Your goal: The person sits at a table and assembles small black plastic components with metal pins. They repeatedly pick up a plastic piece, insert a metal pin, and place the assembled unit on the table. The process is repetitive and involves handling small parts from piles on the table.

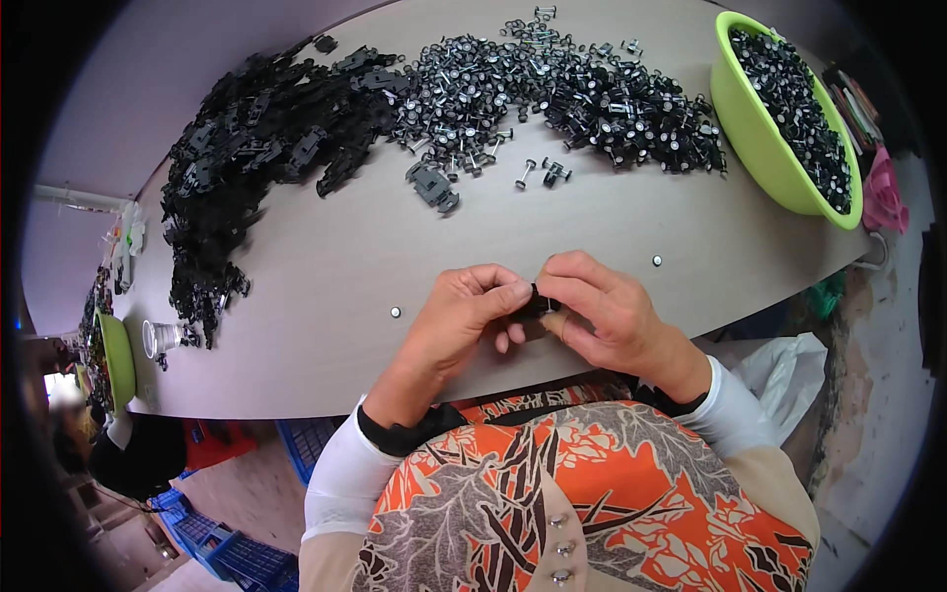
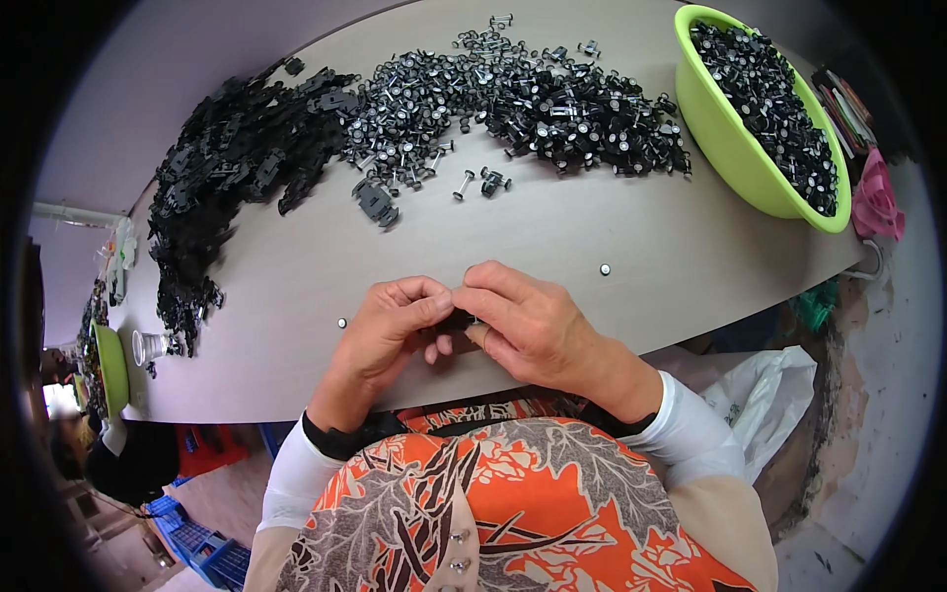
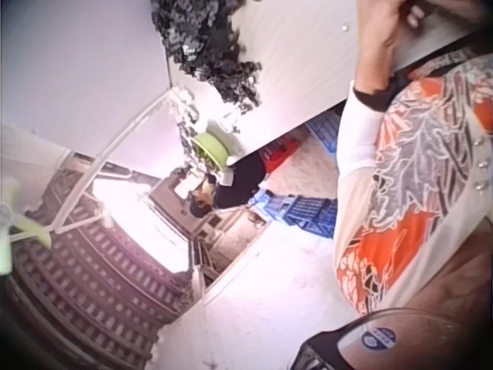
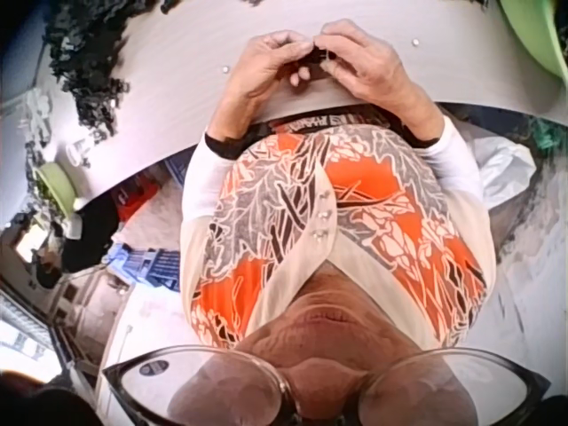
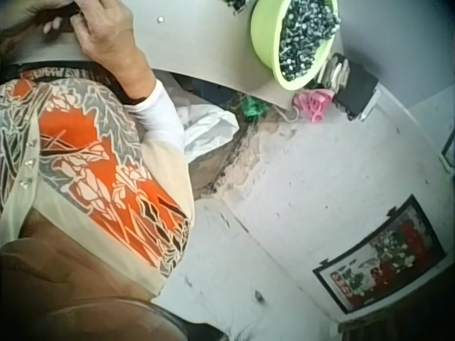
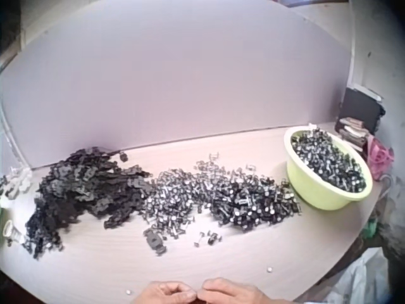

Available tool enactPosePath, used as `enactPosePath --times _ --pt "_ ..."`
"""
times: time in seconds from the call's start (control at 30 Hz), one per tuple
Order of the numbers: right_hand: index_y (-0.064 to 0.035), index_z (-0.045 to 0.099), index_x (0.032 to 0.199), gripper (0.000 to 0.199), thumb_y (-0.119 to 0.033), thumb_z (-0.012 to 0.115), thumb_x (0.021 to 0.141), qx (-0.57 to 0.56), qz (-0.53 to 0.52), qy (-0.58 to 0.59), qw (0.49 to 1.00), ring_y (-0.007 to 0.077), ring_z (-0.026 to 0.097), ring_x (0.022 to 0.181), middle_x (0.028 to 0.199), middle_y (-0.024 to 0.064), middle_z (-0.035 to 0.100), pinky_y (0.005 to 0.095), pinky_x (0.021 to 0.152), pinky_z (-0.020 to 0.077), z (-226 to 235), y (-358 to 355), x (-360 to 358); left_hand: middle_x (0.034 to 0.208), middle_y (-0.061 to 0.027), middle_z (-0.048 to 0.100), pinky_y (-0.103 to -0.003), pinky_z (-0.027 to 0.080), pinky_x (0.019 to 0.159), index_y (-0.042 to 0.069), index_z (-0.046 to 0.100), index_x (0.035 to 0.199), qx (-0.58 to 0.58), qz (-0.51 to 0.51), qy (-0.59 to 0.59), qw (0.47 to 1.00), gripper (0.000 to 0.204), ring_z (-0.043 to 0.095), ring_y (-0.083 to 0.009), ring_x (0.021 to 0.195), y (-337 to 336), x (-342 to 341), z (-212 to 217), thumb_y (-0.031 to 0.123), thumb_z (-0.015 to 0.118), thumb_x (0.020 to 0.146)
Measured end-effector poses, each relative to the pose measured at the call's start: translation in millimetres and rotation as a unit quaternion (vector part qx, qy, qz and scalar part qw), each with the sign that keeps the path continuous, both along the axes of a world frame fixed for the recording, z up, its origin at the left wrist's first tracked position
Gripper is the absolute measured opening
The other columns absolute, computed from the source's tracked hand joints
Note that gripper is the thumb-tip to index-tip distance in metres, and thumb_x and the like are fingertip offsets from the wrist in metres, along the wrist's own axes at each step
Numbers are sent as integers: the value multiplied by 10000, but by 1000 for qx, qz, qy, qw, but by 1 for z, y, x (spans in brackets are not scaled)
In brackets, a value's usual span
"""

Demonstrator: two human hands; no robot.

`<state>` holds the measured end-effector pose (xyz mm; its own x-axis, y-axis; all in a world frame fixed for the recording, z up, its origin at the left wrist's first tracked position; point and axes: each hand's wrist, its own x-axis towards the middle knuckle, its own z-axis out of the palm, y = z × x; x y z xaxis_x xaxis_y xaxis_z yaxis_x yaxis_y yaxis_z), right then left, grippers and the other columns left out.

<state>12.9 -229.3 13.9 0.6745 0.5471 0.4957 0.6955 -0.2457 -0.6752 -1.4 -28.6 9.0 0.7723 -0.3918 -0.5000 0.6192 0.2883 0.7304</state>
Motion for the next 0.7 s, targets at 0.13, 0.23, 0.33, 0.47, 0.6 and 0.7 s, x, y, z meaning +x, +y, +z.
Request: enactPosePath --times 0.13,0.23,0.33,0.47,0.6,0.7 --pt "-11 591 998 366 53 728 664 19 -17 -10 1000 286 614 783 925 110 578 353 624 505 -5 -2 -1 727 -16 625 -182 408 453 43 626 885 -67 29 21 997 153 562 -75 541 -4 -2 -11 193 654 904" --pt "-9 586 983 371 58 738 651 37 -6 25 999 290 611 785 897 105 574 354 622 503 -5 -4 -4 708 0 611 -179 395 453 53 623 884 -87 41 17 995 155 549 -67 536 -9 -5 -9 204 639 916" --pt "-14 582 983 380 56 742 646 49 -1 41 998 287 605 777 869 101 564 355 614 499 -10 -1 -10 705 5 605 -183 405 464 56 614 884 -83 34 -2 996 156 550 -62 546 -10 -7 -11 205 622 928" --pt "-30 586 976 342 9 739 672 33 -14 31 999 284 599 768 860 98 558 353 603 487 -6 8 -7 705 -2 607 -181 419 478 52 605 905 -11 1 -63 998 159 554 -63 554 -9 -7 -9 207 606 940" --pt "-30 596 929 201 -65 689 753 -8 -23 105 994 305 596 704 829 115 552 381 621 493 13 -4 30 776 -48 632 -228 509 519 16 600 982 9 33 -60 998 157 613 -104 602 -5 -7 -8 166 585 941" --pt "-27 607 896 149 -108 663 784 -100 -118 27 988 320 614 691 824 131 563 418 642 504 9 -4 75 831 -89 655 -257 548 540 0 600 1026 13 68 -36 997 176 645 -135 635 -1 -5 -6 150 577 937"
